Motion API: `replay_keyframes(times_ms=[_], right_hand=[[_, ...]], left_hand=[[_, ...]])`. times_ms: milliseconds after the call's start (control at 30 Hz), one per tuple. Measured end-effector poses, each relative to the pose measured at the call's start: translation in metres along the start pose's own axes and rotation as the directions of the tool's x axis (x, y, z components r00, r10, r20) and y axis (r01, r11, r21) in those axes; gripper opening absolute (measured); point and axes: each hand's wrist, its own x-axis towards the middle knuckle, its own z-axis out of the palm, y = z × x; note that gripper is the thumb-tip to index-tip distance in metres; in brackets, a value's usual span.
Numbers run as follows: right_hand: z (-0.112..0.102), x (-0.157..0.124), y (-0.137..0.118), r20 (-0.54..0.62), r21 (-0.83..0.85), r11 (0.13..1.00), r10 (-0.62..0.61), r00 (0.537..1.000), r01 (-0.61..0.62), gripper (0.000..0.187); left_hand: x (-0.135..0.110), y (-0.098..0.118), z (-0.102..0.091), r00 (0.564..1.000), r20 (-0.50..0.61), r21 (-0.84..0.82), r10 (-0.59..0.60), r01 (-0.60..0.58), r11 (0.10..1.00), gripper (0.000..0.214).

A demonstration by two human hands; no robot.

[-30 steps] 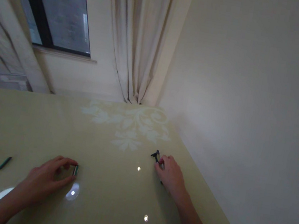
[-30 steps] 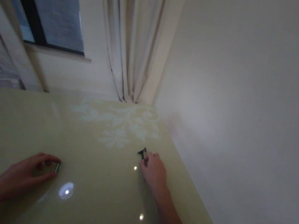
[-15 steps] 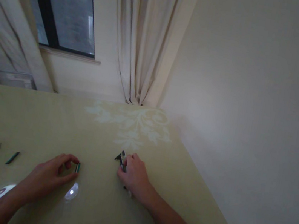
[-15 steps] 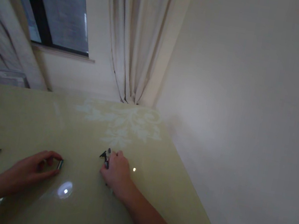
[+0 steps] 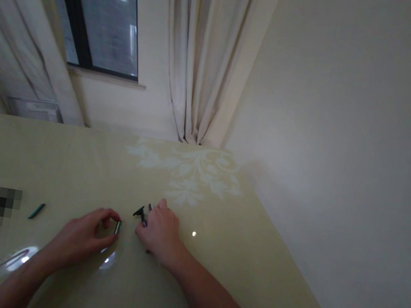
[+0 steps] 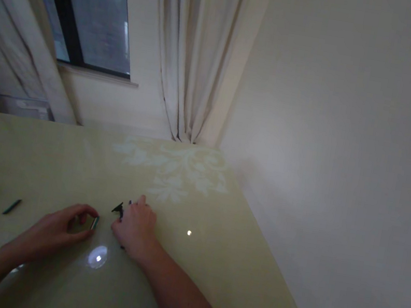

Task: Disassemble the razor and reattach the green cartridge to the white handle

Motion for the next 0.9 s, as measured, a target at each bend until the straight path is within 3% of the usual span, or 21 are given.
replay_keyframes(times_ms=[200,300,367,433,533,600,667,733,900], right_hand=[[0.001,0.006,-0.003,-0.022,0.232,0.972,0.052,0.998,-0.046,0.017],[-0.013,0.0,0.012,0.005,0.44,0.895,0.084,0.996,-0.078,0.021],[-0.026,-0.011,0.031,0.05,0.583,0.808,0.068,0.996,-0.084,0.022],[-0.037,-0.026,0.055,0.104,0.703,0.703,0.046,0.994,-0.106,0.028],[-0.045,-0.052,0.089,0.154,0.819,0.559,0.004,0.988,-0.13,0.045],[-0.045,-0.066,0.105,0.184,0.867,0.472,-0.005,0.983,-0.16,0.052],[-0.043,-0.075,0.113,0.171,0.944,0.282,0.03,0.985,-0.173,0.052],[-0.042,-0.077,0.114,0.159,0.973,0.166,0.037,0.987,-0.163,0.05],[-0.04,-0.076,0.102,0.189,0.981,0.033,0.027,0.982,-0.19,0.054]], left_hand=[[0.0,-0.007,0.001,1.0,0.016,-0.02,-0.005,0.005,1.0,0.057],[0.001,-0.003,0.002,0.997,-0.075,-0.015,-0.022,0.021,1.0,0.072],[0.001,0.009,0.007,0.983,-0.185,0.002,0.017,-0.017,1.0,0.067],[-0.003,0.027,0.019,0.959,-0.249,0.028,0.139,-0.136,0.99,0.052],[-0.014,0.053,0.047,0.9,-0.187,0.109,0.393,-0.379,0.919,0.035],[-0.022,0.061,0.064,0.862,-0.122,0.171,0.493,-0.471,0.866,0.036],[-0.026,0.062,0.072,0.859,-0.099,0.164,0.501,-0.483,0.86,0.032],[-0.026,0.058,0.07,0.878,-0.089,0.12,0.471,-0.46,0.88,0.03],[-0.02,0.046,0.042,0.913,-0.037,0.08,0.406,-0.402,0.912,0.03]])
